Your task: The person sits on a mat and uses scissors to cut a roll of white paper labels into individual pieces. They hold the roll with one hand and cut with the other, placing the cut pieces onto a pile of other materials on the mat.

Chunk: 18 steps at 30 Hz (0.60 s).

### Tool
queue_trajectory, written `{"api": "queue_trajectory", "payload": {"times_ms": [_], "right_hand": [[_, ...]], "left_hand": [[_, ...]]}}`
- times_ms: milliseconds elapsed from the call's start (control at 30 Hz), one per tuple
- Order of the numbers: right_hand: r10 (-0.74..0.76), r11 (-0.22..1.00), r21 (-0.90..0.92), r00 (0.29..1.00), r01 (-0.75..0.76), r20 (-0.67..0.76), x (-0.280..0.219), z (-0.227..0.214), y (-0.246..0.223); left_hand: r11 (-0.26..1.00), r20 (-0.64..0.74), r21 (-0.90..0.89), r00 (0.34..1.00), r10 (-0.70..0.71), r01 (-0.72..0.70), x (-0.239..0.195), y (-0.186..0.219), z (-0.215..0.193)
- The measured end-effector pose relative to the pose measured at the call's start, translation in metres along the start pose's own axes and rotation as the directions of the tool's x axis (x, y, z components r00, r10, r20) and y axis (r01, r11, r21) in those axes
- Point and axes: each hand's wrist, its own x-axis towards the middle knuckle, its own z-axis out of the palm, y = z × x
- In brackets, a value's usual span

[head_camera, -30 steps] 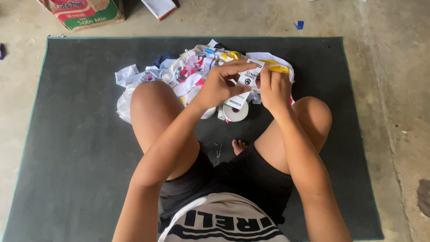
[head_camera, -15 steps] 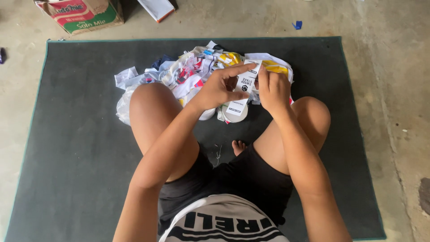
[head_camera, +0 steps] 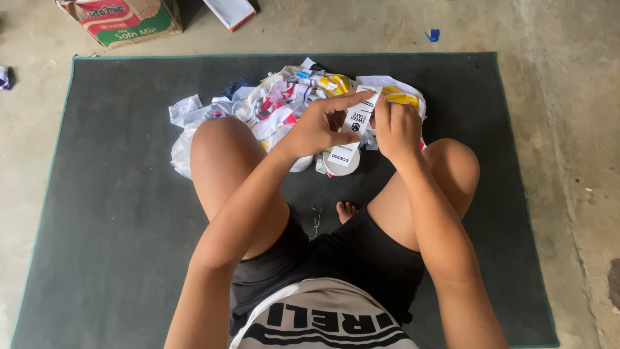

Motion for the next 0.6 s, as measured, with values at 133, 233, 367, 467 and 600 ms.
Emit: {"api": "queue_trajectory", "payload": {"times_ms": [133, 233, 367, 467, 600], "right_hand": [[-0.001, 1.0, -0.022, 1.0, 0.001, 0.002, -0.002, 0.001, 0.001], [-0.003, 1.0, 0.024, 1.0, 0.003, -0.01, -0.002, -0.008, -0.013], [-0.031, 1.0, -0.002, 0.999, 0.031, -0.021, -0.002, -0.007, -0.012], [-0.041, 0.999, -0.004, 0.999, 0.041, -0.021, 0.001, -0.007, -0.01], [-0.07, 0.993, -0.095, 0.997, 0.066, -0.043, -0.002, 0.003, 0.005]], "left_hand": [[1.0, 0.004, 0.001, 1.0, -0.007, 0.007, -0.001, -0.002, 0.0], [1.0, 0.005, -0.008, 1.0, -0.008, 0.008, 0.0, -0.007, -0.001], [1.0, 0.004, -0.004, 1.0, -0.011, 0.011, 0.0, -0.002, -0.001], [1.0, 0.002, -0.002, 1.0, -0.018, 0.018, -0.001, -0.006, -0.002], [1.0, 0.0, -0.014, 1.0, -0.023, 0.023, -0.002, -0.007, -0.002]]}}
